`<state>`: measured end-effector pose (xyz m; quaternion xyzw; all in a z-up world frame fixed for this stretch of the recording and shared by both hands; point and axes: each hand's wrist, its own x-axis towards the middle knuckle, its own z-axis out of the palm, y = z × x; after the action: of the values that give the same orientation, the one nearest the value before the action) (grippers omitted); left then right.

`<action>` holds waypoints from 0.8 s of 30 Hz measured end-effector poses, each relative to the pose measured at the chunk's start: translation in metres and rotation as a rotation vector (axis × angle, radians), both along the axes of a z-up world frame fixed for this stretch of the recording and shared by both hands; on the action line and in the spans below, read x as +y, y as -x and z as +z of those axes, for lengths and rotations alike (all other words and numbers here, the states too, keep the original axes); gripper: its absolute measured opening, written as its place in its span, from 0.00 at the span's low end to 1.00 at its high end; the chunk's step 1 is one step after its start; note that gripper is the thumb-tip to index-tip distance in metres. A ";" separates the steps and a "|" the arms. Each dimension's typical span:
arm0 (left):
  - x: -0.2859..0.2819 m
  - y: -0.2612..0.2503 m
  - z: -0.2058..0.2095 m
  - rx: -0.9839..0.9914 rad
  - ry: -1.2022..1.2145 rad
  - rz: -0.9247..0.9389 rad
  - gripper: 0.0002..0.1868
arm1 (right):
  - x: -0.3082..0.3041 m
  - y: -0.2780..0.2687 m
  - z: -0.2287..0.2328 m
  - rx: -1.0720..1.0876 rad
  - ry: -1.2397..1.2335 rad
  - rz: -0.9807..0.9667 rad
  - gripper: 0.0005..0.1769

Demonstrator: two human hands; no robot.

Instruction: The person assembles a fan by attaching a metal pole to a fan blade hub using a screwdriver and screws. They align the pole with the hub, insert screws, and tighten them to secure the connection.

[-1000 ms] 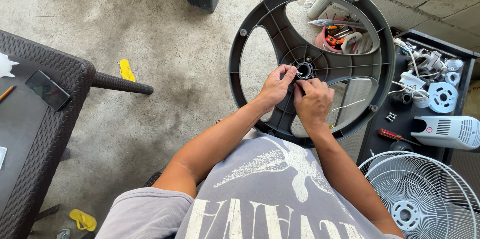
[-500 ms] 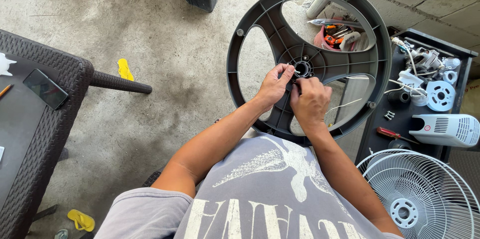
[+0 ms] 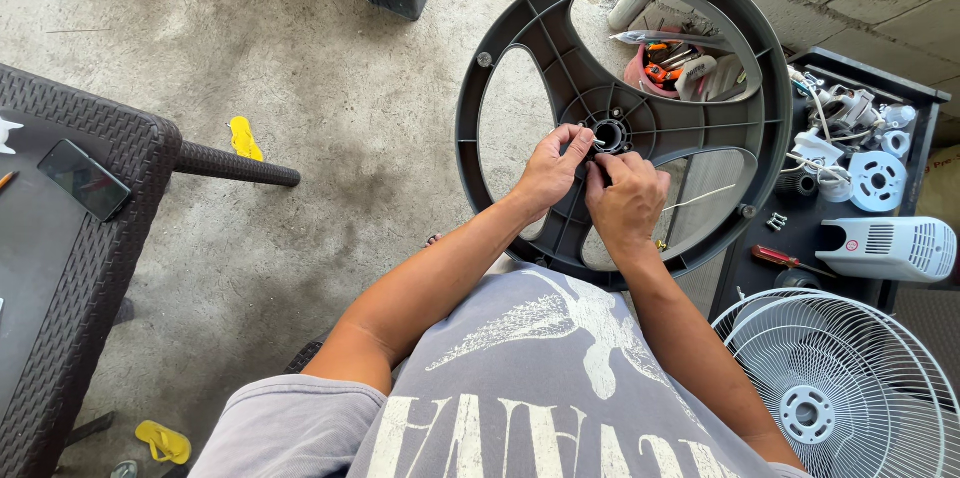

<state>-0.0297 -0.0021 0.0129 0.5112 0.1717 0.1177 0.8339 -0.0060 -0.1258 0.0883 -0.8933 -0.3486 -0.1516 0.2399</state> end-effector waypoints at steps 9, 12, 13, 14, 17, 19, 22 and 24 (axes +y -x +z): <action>0.001 0.001 0.012 0.041 -0.004 -0.034 0.15 | 0.001 0.000 0.005 -0.100 0.122 -0.003 0.03; 0.001 -0.001 0.010 0.037 -0.005 -0.039 0.15 | 0.002 -0.002 0.006 -0.163 0.224 -0.025 0.05; 0.002 -0.001 0.008 0.038 -0.006 -0.040 0.15 | 0.002 -0.002 0.006 -0.177 0.223 -0.019 0.04; 0.002 -0.002 0.006 0.022 0.005 -0.036 0.15 | 0.003 -0.003 0.007 -0.191 0.222 -0.014 0.04; 0.001 -0.006 -0.002 -0.016 0.027 -0.027 0.15 | 0.000 -0.005 0.009 -0.138 0.109 0.022 0.06; 0.002 -0.007 -0.007 -0.025 0.019 -0.017 0.15 | -0.001 -0.007 0.011 -0.043 -0.001 0.027 0.09; 0.004 -0.008 -0.013 0.016 0.018 -0.003 0.15 | -0.007 -0.015 0.015 0.079 -0.098 -0.036 0.14; 0.004 -0.006 -0.017 0.031 0.020 0.009 0.15 | -0.010 -0.023 0.015 0.079 -0.084 -0.119 0.20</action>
<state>-0.0239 0.0024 -0.0036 0.5039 0.1880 0.1119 0.8356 0.0169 -0.1354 0.1036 -0.9067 -0.2787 -0.1447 0.2815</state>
